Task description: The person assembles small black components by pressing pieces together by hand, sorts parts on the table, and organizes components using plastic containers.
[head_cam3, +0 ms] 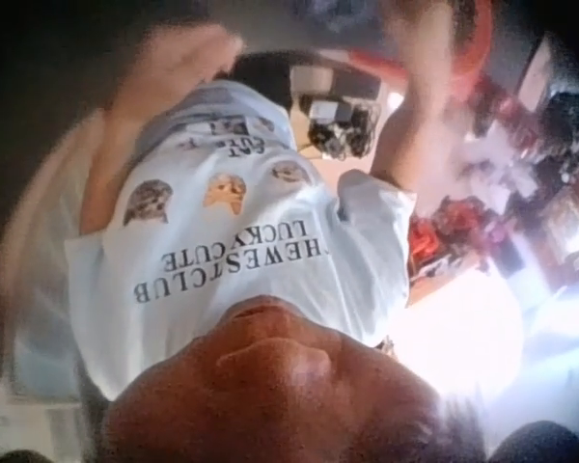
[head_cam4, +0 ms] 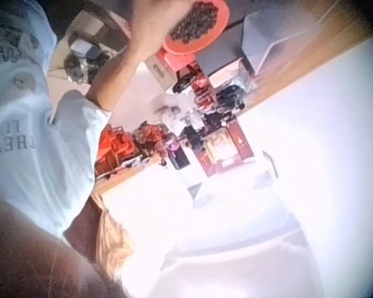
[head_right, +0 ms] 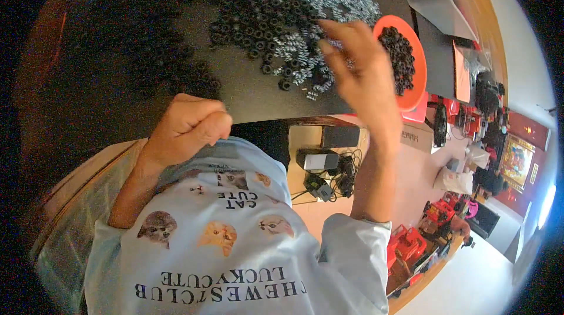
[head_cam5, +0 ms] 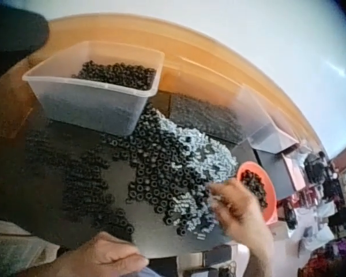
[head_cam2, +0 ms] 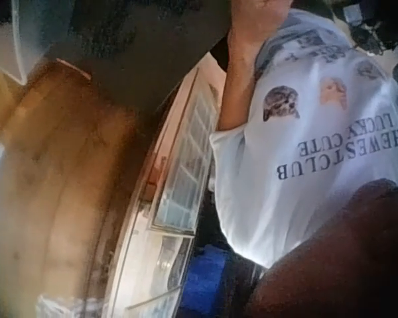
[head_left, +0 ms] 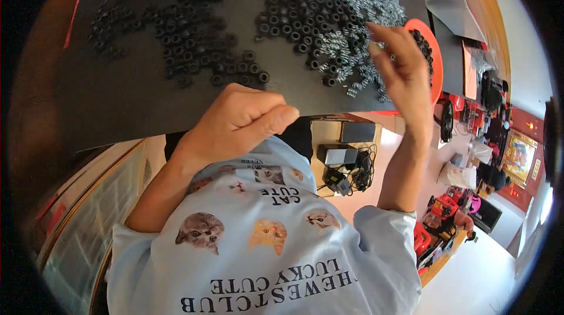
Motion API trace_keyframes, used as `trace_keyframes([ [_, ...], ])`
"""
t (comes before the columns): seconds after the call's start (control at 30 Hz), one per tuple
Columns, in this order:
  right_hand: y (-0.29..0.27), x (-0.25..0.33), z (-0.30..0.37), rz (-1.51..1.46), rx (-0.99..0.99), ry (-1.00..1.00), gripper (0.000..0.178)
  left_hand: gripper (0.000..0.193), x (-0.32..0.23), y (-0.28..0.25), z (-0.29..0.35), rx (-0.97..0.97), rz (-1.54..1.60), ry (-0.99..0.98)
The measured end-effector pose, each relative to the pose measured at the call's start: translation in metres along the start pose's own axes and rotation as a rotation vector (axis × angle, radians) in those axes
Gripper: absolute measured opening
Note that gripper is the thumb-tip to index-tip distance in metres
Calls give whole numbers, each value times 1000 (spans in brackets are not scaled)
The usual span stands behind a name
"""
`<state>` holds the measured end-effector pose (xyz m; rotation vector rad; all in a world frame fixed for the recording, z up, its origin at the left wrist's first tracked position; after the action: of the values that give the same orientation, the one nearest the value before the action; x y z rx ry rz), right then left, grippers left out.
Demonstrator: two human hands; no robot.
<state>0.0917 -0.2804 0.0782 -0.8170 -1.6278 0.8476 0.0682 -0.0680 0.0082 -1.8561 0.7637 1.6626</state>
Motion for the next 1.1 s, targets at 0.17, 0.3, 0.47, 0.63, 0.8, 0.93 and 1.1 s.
trace_keyframes([
  [0.17, 47, 60, -40, 65, 26, -261, 22, 30, -10, 2, -1, 32, -150, 39],
  [0.3, 80, 73, -69, 282, 31, -371, 17, 24, -20, 6, 1, -11, -193, 118],
  [0.47, 97, 78, -92, 384, -15, -442, 12, 23, -17, -7, 7, -105, -262, 93],
  [0.63, 93, 78, -85, 388, 67, -478, 20, 27, -12, -12, 12, -116, -227, 76],
  [0.8, 90, 96, -82, 259, 104, -458, 28, 28, -10, -13, 11, -103, -229, 74],
  [0.93, 114, 111, -94, 237, 106, -520, 22, 28, -11, -14, 10, -105, -227, 81],
  [1.1, 114, 105, -89, 261, 119, -518, 16, 26, -8, -18, 10, -113, -211, 67],
])
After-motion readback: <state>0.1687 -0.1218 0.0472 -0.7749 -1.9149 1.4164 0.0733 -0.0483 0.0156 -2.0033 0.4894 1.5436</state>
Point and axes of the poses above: each hand's wrist, its own z-axis away from the middle knuckle, its own y-axis out of the palm, x = y × z, the point moved 7 cm from there along -z, towards the middle knuckle, and after that the axes turned 1 degree about z, right-handed, at the moved point
